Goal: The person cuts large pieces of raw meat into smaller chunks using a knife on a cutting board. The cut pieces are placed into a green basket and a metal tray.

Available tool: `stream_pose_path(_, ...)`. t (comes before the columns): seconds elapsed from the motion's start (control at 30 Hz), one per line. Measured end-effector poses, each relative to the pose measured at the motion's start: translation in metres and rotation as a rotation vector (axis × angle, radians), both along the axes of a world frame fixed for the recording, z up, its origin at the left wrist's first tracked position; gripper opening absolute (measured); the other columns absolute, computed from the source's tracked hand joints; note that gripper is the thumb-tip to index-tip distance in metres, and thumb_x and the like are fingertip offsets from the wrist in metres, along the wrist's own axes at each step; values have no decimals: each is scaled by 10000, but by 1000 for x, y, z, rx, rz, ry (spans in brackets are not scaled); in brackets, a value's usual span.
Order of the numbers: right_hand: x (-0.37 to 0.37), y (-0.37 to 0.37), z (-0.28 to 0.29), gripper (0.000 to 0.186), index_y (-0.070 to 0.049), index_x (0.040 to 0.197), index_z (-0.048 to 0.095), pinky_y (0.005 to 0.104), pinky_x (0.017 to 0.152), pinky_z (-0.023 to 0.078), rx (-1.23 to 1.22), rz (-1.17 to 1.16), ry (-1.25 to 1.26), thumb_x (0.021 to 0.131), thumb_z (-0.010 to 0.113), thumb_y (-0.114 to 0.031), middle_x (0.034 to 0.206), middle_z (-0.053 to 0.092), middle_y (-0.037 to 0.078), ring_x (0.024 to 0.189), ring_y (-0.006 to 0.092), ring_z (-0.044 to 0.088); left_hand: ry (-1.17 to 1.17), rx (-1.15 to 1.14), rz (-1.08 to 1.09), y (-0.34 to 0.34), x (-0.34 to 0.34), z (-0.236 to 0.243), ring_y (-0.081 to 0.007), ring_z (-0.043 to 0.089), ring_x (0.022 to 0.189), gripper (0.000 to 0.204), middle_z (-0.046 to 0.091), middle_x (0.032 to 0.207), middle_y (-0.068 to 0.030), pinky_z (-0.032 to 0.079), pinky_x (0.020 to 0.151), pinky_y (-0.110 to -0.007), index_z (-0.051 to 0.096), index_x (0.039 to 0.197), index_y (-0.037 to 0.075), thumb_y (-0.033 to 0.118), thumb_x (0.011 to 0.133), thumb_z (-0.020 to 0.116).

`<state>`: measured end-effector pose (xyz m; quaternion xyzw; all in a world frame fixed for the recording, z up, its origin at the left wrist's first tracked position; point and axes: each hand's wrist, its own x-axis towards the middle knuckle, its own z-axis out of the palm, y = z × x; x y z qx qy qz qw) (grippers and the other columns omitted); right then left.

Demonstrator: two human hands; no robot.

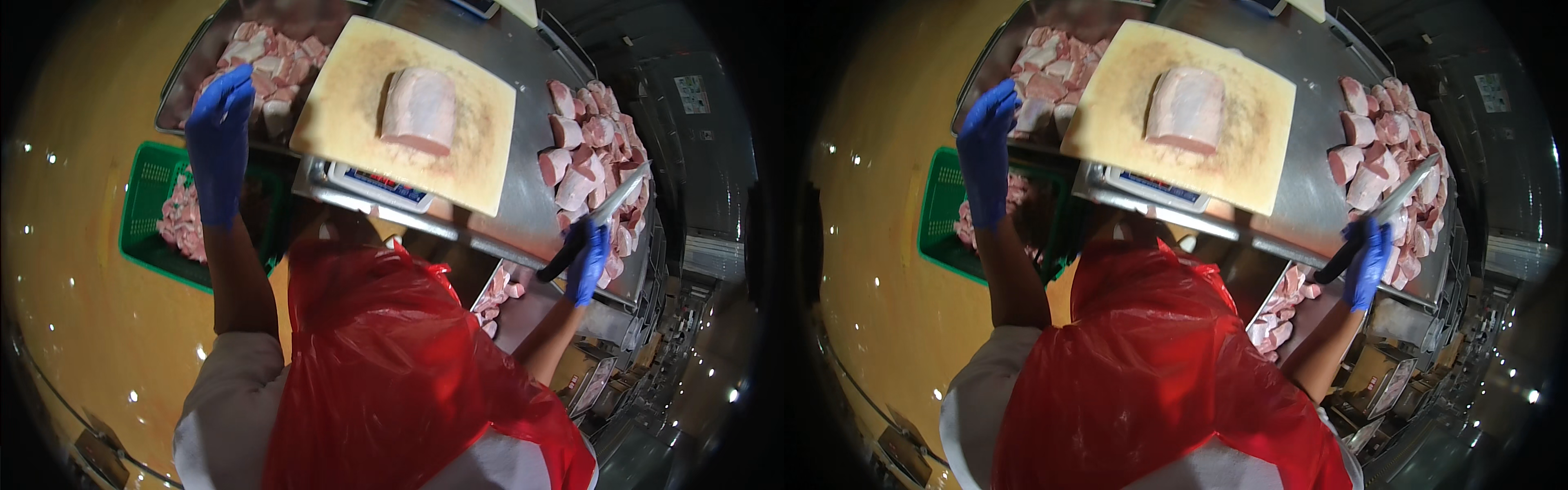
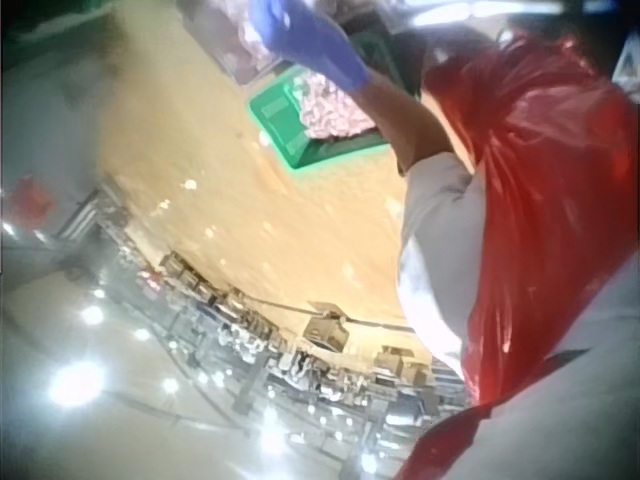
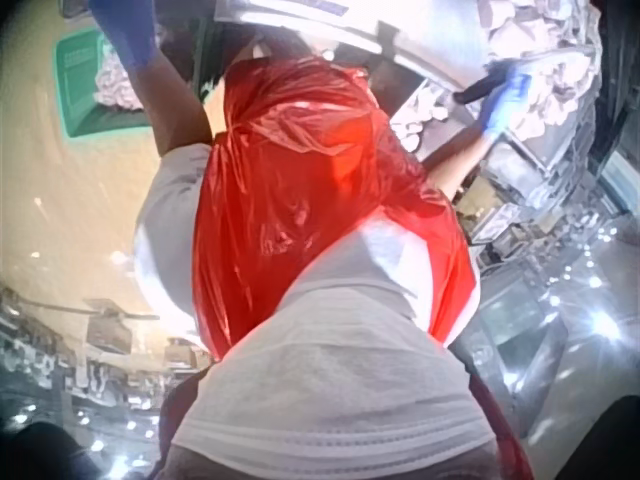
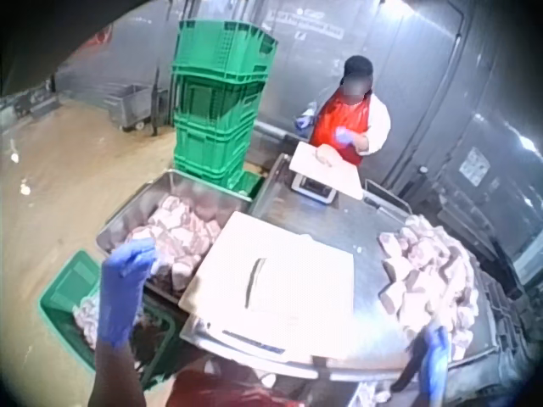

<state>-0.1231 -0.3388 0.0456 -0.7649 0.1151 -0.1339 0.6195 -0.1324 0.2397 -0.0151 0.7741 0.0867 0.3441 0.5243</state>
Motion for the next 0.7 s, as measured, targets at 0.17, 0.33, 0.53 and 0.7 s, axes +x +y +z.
stream_pose_path(0.17,0,77,63,268,-22,1282,521,319,815,531,-19,42,-339,1031,562,-106,1005,691,103,852,182,661,-55,-115,-65,-1,-24,0,-113,656,1019,259,707,1139,-47,529,892,-268,701,1210,4,54,959,659)
stream_pose_path(0.33,2,102,47,303,1,1333,523,298,770,519,-184,180,-293,1055,545,-118,969,668,76,817,152,635,55,-167,-20,3,-43,-4,-132,666,1010,253,705,1143,-63,522,906,-273,692,1213,-14,49,974,641)
stream_pose_path(0.53,0,116,37,288,5,1330,548,281,735,501,-282,201,-265,1065,520,-103,928,649,61,789,122,604,6,-240,-33,14,-52,-23,-125,660,1015,227,719,1128,-60,518,927,-274,703,1185,-13,60,975,658)
stream_pose_path(0.7,-1,112,17,263,4,1302,555,274,701,497,-283,224,-256,1071,514,-116,894,633,55,728,121,583,-25,-255,-20,1,-55,-33,-123,657,1026,209,732,1109,-67,519,940,-281,712,1157,-18,74,973,673)
